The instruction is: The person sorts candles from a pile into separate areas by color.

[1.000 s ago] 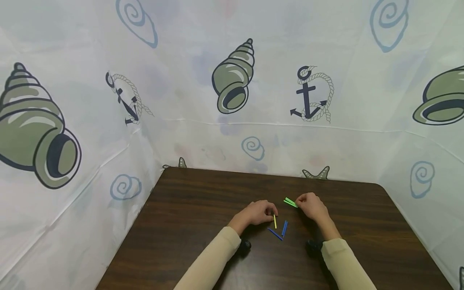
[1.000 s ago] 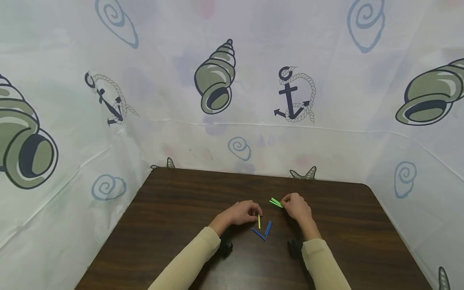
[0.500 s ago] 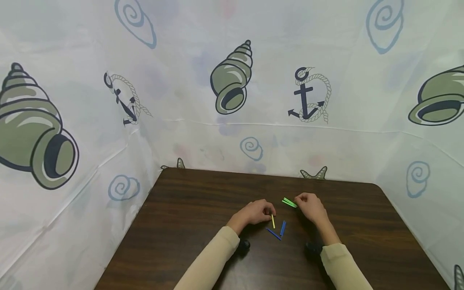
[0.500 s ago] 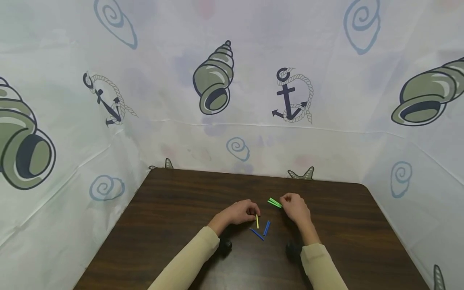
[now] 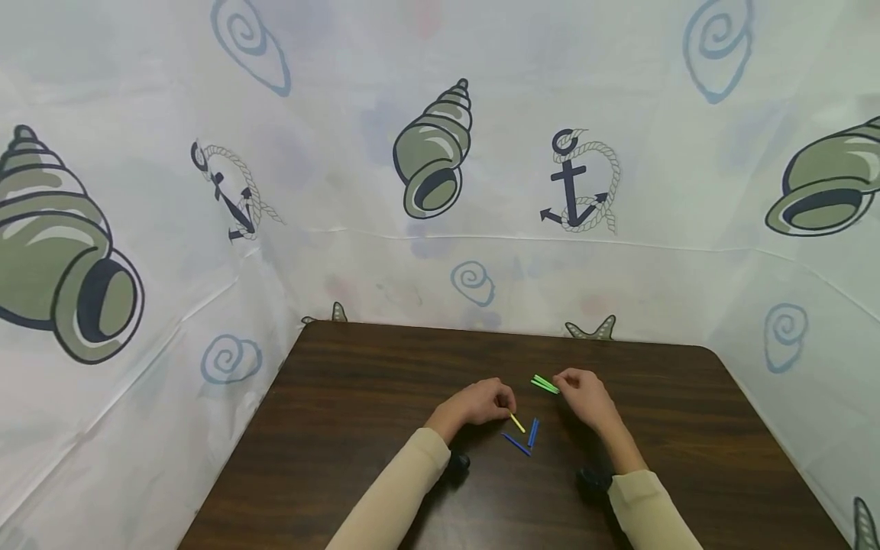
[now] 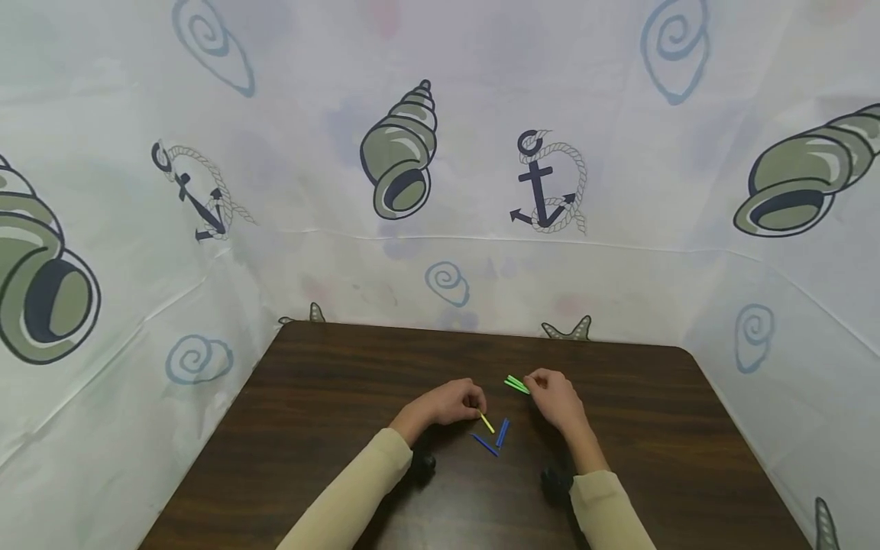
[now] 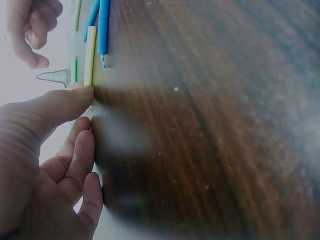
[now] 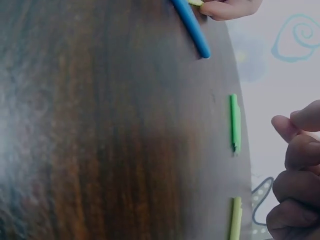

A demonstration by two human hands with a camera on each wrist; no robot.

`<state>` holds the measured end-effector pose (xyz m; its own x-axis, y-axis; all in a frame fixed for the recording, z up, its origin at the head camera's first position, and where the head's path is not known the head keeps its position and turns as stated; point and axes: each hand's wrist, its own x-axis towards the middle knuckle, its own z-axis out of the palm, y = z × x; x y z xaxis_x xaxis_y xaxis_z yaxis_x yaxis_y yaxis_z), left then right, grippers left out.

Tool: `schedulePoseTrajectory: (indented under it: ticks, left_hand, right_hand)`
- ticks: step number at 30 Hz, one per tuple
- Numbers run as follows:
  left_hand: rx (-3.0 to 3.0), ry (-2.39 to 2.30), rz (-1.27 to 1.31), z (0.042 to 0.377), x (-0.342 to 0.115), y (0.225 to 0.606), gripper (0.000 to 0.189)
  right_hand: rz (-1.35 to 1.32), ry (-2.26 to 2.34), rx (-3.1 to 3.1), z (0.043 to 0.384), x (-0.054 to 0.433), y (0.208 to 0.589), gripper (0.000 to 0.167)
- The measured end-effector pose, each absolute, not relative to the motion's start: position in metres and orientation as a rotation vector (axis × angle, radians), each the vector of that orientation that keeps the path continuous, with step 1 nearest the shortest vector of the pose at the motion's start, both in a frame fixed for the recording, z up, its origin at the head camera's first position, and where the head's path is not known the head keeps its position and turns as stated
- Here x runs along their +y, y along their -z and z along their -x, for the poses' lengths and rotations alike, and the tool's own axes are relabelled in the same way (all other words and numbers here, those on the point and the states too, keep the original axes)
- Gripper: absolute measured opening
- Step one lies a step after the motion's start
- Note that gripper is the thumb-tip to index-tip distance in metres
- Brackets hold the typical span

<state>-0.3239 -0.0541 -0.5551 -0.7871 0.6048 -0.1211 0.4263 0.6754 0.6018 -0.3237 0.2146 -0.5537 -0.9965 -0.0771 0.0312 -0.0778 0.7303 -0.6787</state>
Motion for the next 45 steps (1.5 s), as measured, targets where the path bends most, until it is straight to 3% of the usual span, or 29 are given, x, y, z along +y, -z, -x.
schedulePoseTrajectory:
  ticks: [24, 36, 45]
  left_hand:
    - [2.597, -0.751, -0.805, 0.322, -0.061, 0.549, 0.006]
    - [2.633, -0.698, -0.770, 0.323, -0.061, 0.549, 0.006]
    - [2.651, -0.726, -0.805, 0.321, -0.063, 0.551, 0.008]
  right_hand:
    - [-0.258, -1.207, -2.935, 0.318, 0.205, 0.556, 0.023]
    - [-0.780, -1.202, -3.038, 0.302, 0.172, 0.558, 0.011]
    - [-0.694, -1.077, -3.102, 0.301, 0.159, 0.561, 0.009]
